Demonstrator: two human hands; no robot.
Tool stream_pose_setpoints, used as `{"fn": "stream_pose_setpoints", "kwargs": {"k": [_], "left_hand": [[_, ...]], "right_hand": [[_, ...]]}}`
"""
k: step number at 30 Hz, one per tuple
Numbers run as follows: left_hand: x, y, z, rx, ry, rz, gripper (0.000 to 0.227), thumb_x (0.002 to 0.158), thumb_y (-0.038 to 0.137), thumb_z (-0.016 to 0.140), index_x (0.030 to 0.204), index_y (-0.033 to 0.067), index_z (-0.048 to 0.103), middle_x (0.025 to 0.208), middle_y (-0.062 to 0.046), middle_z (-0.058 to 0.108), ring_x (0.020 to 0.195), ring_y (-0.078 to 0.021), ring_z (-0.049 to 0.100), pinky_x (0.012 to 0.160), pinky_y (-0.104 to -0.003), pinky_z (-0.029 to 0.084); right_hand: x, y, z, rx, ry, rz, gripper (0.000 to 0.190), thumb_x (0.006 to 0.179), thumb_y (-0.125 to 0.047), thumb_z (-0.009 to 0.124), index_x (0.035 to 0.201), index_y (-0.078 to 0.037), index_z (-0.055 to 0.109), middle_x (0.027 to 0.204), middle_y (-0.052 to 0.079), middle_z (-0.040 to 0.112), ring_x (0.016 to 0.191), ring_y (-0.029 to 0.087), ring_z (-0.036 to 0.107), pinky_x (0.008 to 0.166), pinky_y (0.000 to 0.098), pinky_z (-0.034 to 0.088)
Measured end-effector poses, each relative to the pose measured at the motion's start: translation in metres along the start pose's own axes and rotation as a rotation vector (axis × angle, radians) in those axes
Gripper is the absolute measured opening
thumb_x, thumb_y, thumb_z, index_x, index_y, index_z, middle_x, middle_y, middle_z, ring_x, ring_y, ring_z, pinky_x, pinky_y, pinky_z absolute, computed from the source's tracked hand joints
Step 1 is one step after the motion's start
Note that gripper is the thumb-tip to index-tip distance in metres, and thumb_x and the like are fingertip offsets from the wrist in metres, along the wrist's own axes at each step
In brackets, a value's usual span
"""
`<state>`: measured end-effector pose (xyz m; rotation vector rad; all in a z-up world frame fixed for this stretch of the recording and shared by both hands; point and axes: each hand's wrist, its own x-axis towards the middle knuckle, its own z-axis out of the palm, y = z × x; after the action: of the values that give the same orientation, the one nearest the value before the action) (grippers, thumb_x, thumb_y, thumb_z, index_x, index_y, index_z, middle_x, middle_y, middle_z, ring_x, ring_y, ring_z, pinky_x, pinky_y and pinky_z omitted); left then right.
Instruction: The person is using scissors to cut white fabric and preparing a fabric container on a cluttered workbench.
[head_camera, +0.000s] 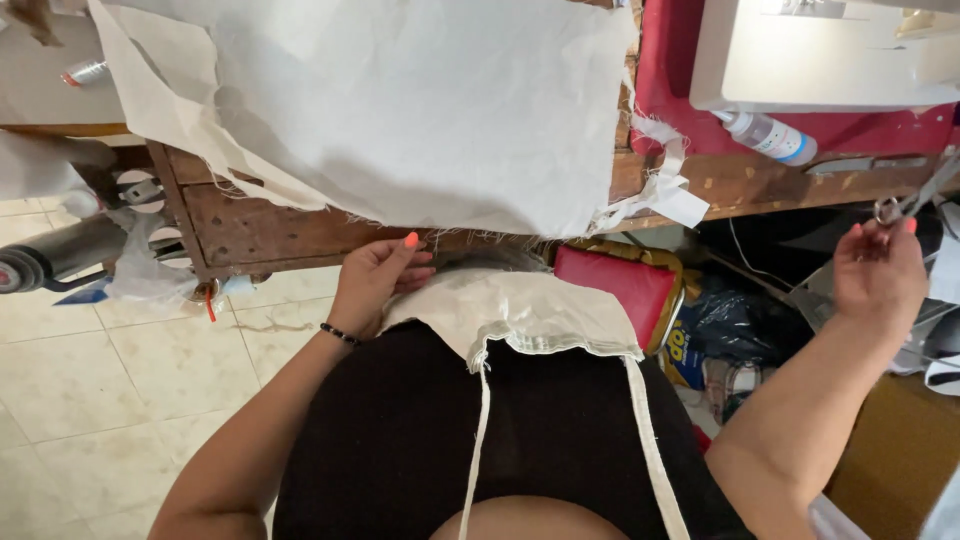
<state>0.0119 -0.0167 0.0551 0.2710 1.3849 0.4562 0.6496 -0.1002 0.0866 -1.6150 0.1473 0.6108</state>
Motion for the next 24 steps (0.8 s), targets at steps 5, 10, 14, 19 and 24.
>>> {"fn": "stream_pose_setpoints", "kwargs": {"k": [5,10,14,19,24], "left_hand": [[-0.002,0.014,0.003,-0.103,0.084,0.057,0.03,0.092,0.026,0.07,0.105,-0.0007,0.068,0.104,-0.019,0.077,0.086,-0.0238,0.078,0.079,-0.031,0.067],[0.001,0.021,0.001,-0.125,0.136,0.039,0.032,0.087,0.031,0.075,0.097,0.0023,0.067,0.098,-0.015,0.078,0.083,-0.0217,0.078,0.076,-0.029,0.067],[0.025,0.0,0.007,-0.117,-0.018,0.033,0.038,0.09,0.032,0.081,0.102,0.0009,0.062,0.105,-0.018,0.077,0.082,-0.0282,0.079,0.078,-0.042,0.067],[0.031,-0.019,0.042,-0.08,-0.135,0.022,0.044,0.091,0.032,0.08,0.11,-0.0019,0.06,0.114,-0.019,0.075,0.087,-0.0327,0.078,0.08,-0.044,0.066],[0.033,-0.031,0.055,0.211,-0.317,-0.013,0.048,0.094,0.039,0.073,0.125,0.0028,0.066,0.109,-0.016,0.076,0.085,-0.0242,0.077,0.078,-0.036,0.066]], "right_hand": [[-0.14,0.021,-0.071,-0.087,-0.46,-0.2,0.031,0.105,-0.031,0.069,0.131,-0.019,0.057,0.097,-0.006,0.066,0.084,0.003,0.063,0.074,0.0123,0.051],[-0.261,0.088,-0.051,0.06,-1.038,0.006,0.038,0.096,-0.019,0.077,0.128,-0.009,0.061,0.078,-0.006,0.057,0.058,0.004,0.049,0.048,0.0164,0.04],[-0.303,0.169,-0.064,-0.079,-0.872,0.06,0.037,0.075,-0.024,0.088,0.095,0.001,0.069,0.075,0.009,0.055,0.053,0.008,0.046,0.045,0.018,0.039],[-0.319,0.091,0.004,-0.275,-1.295,0.028,0.033,0.081,-0.017,0.081,0.099,0.008,0.07,0.091,0.02,0.063,0.068,0.019,0.053,0.058,0.0298,0.044],[-0.318,0.039,0.042,-0.698,-1.69,-0.201,0.04,0.107,-0.022,0.041,0.133,0.003,0.06,0.125,0.026,0.06,0.108,0.039,0.061,0.094,0.0526,0.049]]}}
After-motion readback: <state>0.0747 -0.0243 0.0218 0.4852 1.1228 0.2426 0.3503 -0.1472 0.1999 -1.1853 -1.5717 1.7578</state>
